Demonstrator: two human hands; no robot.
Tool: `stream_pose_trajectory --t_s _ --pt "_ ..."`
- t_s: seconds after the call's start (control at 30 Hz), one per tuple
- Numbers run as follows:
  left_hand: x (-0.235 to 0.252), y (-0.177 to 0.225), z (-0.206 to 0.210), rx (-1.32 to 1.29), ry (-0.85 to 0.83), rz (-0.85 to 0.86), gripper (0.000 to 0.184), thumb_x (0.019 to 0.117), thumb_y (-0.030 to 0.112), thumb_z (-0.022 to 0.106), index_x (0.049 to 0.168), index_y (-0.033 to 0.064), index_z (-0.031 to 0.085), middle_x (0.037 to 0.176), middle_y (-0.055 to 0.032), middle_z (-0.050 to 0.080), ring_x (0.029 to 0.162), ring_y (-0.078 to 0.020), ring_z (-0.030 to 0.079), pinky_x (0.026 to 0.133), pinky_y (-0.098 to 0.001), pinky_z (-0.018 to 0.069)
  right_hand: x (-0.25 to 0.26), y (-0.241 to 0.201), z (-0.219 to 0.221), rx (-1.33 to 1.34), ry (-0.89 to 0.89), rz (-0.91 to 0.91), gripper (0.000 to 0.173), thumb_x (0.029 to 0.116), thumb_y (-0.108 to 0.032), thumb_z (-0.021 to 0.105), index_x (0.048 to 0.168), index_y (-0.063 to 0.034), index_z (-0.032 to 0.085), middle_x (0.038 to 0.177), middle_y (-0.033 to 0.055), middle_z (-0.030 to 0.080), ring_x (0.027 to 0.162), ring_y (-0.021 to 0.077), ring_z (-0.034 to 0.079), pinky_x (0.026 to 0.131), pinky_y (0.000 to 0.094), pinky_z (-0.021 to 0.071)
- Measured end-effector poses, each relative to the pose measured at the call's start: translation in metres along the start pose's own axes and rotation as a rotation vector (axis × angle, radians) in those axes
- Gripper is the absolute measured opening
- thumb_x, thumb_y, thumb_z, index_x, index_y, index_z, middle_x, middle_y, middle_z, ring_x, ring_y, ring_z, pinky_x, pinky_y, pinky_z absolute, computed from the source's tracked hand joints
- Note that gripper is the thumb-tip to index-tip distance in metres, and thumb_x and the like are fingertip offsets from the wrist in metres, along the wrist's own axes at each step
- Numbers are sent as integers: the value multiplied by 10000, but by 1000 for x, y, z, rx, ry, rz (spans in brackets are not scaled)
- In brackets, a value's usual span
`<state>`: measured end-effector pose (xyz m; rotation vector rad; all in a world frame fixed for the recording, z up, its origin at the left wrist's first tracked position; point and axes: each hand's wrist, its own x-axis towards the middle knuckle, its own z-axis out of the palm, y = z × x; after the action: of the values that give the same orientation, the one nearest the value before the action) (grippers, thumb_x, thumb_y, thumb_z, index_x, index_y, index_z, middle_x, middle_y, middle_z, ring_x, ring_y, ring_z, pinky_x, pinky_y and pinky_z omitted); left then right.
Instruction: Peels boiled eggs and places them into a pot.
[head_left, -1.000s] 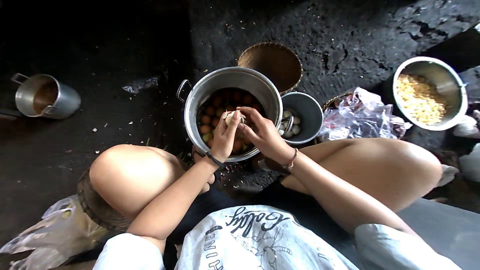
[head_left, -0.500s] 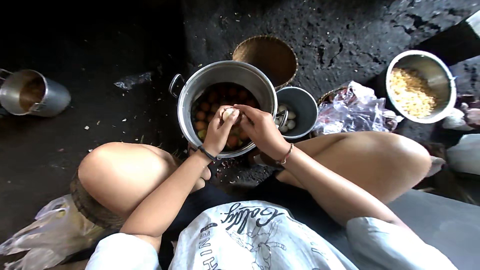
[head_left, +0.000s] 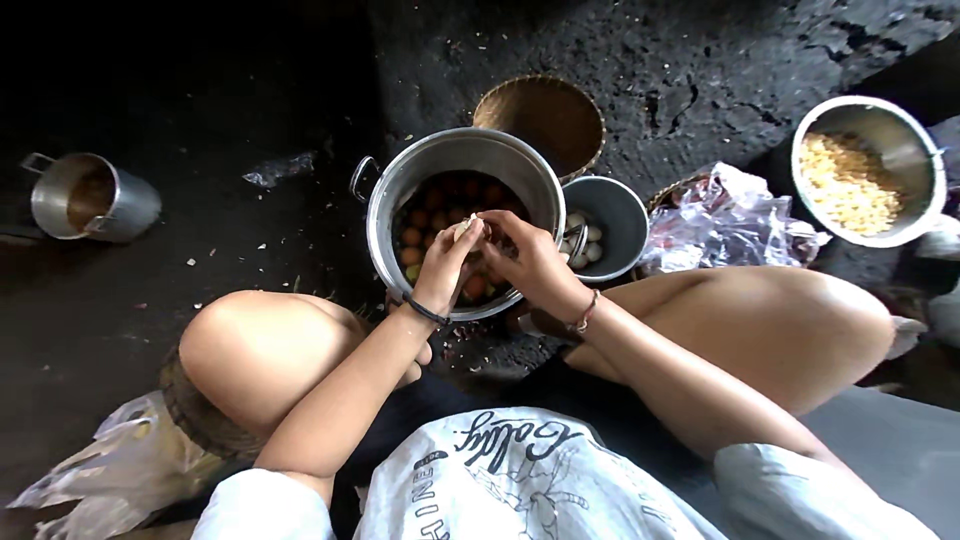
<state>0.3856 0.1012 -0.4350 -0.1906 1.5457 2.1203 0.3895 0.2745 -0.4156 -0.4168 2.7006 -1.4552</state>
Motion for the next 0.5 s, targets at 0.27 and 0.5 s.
stream_pose_trajectory --t_s 0.27,0.5 --pt "-1 8 6 43 66 16 339 1005 413 634 1275 209 601 1064 -2 667 836 -90 652 735 -267 570 1 -2 0 -43 -5 1 411 1028 -222 617 1376 -7 578 1263 185 646 1097 259 666 936 401 558" --pt "0 -9 -4 258 41 69 415 1017 507 577 1317 221 600 1155 -44 660 929 -168 663 786 -379 582 0 -4 4 -155 1 40 363 996 -82 585 1349 2 595 1160 178 627 897 251 667 767 402 584"
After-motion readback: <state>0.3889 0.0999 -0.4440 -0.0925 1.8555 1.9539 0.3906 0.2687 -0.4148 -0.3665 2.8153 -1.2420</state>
